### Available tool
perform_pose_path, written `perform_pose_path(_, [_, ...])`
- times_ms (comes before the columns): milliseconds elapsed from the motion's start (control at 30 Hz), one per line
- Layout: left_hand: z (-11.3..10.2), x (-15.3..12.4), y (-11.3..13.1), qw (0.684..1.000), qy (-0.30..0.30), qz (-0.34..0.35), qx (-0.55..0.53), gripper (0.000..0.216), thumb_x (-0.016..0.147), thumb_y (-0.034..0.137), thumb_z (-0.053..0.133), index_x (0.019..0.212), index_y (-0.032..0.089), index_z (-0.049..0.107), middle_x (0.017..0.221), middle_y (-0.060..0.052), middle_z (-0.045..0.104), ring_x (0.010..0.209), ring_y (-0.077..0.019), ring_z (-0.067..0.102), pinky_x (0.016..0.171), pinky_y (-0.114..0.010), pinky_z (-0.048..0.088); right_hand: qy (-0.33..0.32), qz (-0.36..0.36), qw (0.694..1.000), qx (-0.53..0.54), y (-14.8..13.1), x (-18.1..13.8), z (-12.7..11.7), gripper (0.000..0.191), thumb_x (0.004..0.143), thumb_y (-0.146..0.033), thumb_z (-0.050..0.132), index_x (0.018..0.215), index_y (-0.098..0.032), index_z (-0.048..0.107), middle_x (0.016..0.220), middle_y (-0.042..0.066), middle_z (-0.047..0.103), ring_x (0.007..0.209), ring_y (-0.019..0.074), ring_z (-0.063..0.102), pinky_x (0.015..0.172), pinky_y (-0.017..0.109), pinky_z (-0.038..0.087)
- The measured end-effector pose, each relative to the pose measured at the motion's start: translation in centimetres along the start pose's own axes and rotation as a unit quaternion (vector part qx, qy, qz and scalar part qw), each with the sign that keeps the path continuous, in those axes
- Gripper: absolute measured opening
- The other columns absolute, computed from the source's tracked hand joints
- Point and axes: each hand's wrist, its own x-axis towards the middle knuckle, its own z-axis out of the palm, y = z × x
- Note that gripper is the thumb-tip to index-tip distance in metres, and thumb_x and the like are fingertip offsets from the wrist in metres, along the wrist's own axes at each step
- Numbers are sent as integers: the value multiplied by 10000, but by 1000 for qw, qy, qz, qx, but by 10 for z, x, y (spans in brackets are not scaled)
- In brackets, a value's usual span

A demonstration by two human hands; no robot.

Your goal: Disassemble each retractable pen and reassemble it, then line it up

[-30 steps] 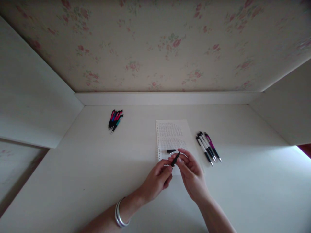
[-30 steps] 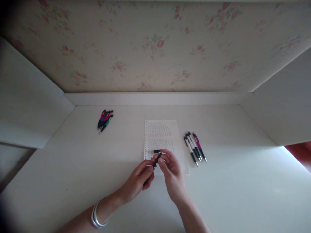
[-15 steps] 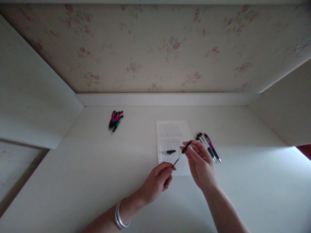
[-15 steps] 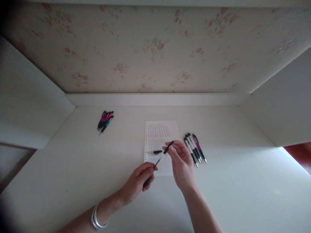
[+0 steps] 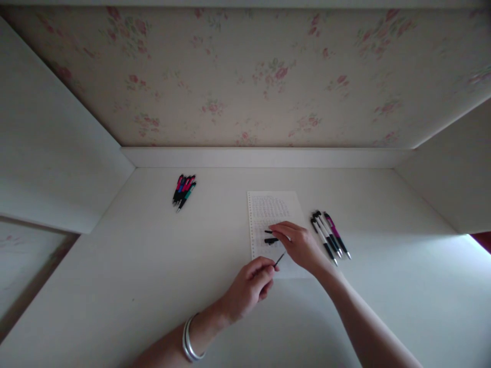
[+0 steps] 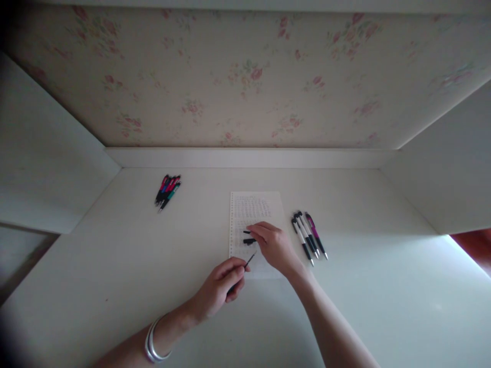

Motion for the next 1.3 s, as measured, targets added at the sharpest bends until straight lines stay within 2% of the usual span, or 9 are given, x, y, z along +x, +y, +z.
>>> perform_pose_path(200, [0, 0, 2, 1000, -2, -2, 1, 310, 912, 458, 530, 975, 157, 569, 600, 67, 436, 487, -72, 344, 460, -208, 254, -39, -6, 997, -60, 5, 4, -2, 231, 909, -236, 590, 1051, -321, 751, 1009, 11, 771, 931, 245, 716, 848, 408, 546])
perform_pose_path(433, [0, 0, 1, 1000, -3, 5, 7, 301, 912, 445, 526, 966, 152, 570, 594, 68, 438, 481, -72, 348, 453, -207, 262, -77, -5, 985, -151, 11, 6, -2, 230, 921, -243, 574, 1093, -248, 725, 1037, 59, 754, 970, 234, 694, 883, 389, 541])
perform_pose_path(667, [0, 0, 3, 1000, -2, 7, 10, 308, 914, 456, 529, 966, 155, 564, 601, 63, 449, 483, -74, 363, 448, -205, 269, -64, -6, 987, -148, 11, 5, -2, 233, 949, -291, 529, 1068, -244, 723, 1061, 70, 744, 991, 233, 690, 895, 381, 533])
perform_pose_path(767, [0, 0, 3, 1000, 4, 9, 5, 310, 912, 464, 532, 952, 157, 558, 596, 65, 447, 475, -71, 357, 440, -203, 266, -7, 23, 994, -104, 8, 2, -5, 234, 941, -314, 535, 1056, -229, 718, 1044, 81, 748, 972, 233, 694, 884, 379, 530])
perform_pose_path(867, [0, 0, 4, 1000, 11, 10, -6, 306, 912, 465, 533, 943, 161, 548, 593, 66, 447, 467, -69, 353, 434, -200, 260, 46, 117, 992, 6, 3, -5, -8, 245, 910, -391, 584, 1030, -219, 709, 981, 80, 761, 912, 232, 703, 845, 378, 538])
perform_pose_path(1000, [2, 1, 5, 999, 30, 18, -12, 296, 922, 458, 520, 948, 165, 546, 575, 67, 452, 453, -68, 360, 429, -201, 252, 28, 222, 949, 222, -12, -22, -5, 312, 869, -474, 638, 1017, -208, 709, 978, 84, 766, 874, 209, 696, 810, 353, 543])
perform_pose_path(1100, [3, 3, 5, 999, 42, 26, -13, 303, 926, 471, 517, 938, 170, 547, 552, 75, 433, 435, -68, 341, 418, -202, 245, -22, 255, 907, 334, -25, -36, 4, 316, 792, -407, 753, 1040, -216, 702, 986, 72, 766, 881, 192, 692, 842, 343, 533])
perform_pose_path(1167, [3, 4, 5, 999, 41, 27, -18, 307, 924, 479, 521, 940, 174, 549, 557, 75, 433, 434, -68, 339, 414, -200, 247, -17, 261, 889, 375, -31, -41, 11, 291, 762, -359, 791, 1001, -221, 701, 922, 46, 766, 833, 172, 690, 823, 327, 533])
perform_pose_path(1300, [3, 4, 5, 998, 44, 29, -17, 293, 929, 467, 513, 920, 177, 546, 547, 78, 423, 429, -65, 329, 408, -199, 236, 21, 267, 877, 398, -34, -41, 19, 247, 760, -336, 799, 951, -218, 695, 849, 22, 757, 760, 136, 671, 784, 287, 520])
